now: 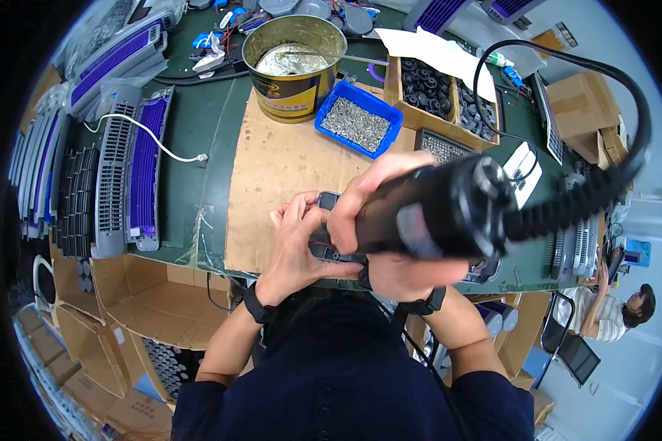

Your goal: Assembling and screwing components of a gray electronic device casing on a workbench.

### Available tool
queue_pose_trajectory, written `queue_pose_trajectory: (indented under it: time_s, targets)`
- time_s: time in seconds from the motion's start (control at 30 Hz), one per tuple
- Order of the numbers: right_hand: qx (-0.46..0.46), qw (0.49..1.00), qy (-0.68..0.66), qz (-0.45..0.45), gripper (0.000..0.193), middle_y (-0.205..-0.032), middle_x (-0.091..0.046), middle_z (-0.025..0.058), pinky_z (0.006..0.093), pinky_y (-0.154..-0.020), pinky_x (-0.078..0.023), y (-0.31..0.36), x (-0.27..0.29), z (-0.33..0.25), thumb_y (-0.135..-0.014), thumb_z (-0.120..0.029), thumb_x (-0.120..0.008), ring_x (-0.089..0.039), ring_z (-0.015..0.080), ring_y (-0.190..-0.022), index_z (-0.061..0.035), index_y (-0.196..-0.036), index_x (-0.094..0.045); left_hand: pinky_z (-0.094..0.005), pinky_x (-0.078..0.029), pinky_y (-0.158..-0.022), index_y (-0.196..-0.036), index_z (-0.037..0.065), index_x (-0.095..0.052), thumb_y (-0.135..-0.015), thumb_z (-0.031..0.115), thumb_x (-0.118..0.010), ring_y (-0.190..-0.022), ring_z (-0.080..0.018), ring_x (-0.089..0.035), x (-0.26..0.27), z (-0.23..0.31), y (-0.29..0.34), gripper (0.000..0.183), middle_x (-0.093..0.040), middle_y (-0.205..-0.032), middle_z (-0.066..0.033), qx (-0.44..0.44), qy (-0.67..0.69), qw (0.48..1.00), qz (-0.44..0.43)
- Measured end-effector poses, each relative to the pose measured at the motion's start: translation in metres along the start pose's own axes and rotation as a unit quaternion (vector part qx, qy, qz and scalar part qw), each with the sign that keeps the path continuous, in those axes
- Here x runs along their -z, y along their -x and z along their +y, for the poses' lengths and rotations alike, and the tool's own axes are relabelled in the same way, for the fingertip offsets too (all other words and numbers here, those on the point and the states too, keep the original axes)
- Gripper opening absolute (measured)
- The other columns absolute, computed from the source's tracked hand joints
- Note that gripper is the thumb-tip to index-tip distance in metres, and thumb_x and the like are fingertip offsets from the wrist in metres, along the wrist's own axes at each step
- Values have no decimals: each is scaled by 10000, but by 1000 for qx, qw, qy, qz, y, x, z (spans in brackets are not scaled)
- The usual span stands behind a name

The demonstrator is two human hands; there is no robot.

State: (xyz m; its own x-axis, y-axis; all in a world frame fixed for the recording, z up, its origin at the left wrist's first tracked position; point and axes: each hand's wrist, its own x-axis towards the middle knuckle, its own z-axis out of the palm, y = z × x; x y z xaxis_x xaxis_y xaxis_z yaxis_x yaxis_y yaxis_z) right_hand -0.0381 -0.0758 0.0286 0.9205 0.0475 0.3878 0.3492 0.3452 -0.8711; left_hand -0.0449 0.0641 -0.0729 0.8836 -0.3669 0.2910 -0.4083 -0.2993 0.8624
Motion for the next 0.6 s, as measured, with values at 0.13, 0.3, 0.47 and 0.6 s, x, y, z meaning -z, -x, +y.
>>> queue_pose_trajectory:
  time_s: [0.13, 0.3, 0.47, 0.6]
  targets:
    - [-74, 986, 151, 16, 927, -619, -532, 96, 333, -520, -464, -2, -5, -13, -685, -937, -429, -508, 192, -515, -92, -1063, -376, -460, -271, -949, -1019, 160, -647, -471, 412, -933, -1169, -297, -495, 2, -1, -3, 668, -558, -1152, -123, -6, -6, 1000, 0]
    - [-65, 991, 119, -6, 934, -617, -531, 93, 332, -521, -466, 1, 1, -12, -679, -936, -441, -509, 191, -513, -87, -1064, -384, -452, -280, -926, -1021, 165, -653, -455, 428, -927, -1149, -299, -509, -1, -2, -2, 682, -563, -1135, -131, -9, -13, 1000, 11]
    - [-51, 995, 84, -33, 940, -615, -529, 91, 331, -522, -469, -3, 5, -6, -673, -934, -454, -511, 189, -512, -82, -1066, -391, -445, -281, -913, -1018, 171, -657, -452, 431, -928, -1149, -306, -508, 0, -1, -3, 680, -563, -1125, -137, -7, -8, 1000, 4]
    - [-45, 996, 53, -56, 946, -613, -528, 90, 331, -523, -471, -2, 11, -5, -668, -932, -464, -513, 188, -511, -77, -1067, -397, -440, -279, -903, -1010, 176, -659, -448, 431, -930, -1146, -314, -507, -1, -2, -1, 674, -562, -1113, -139, -7, -1, 1000, 7]
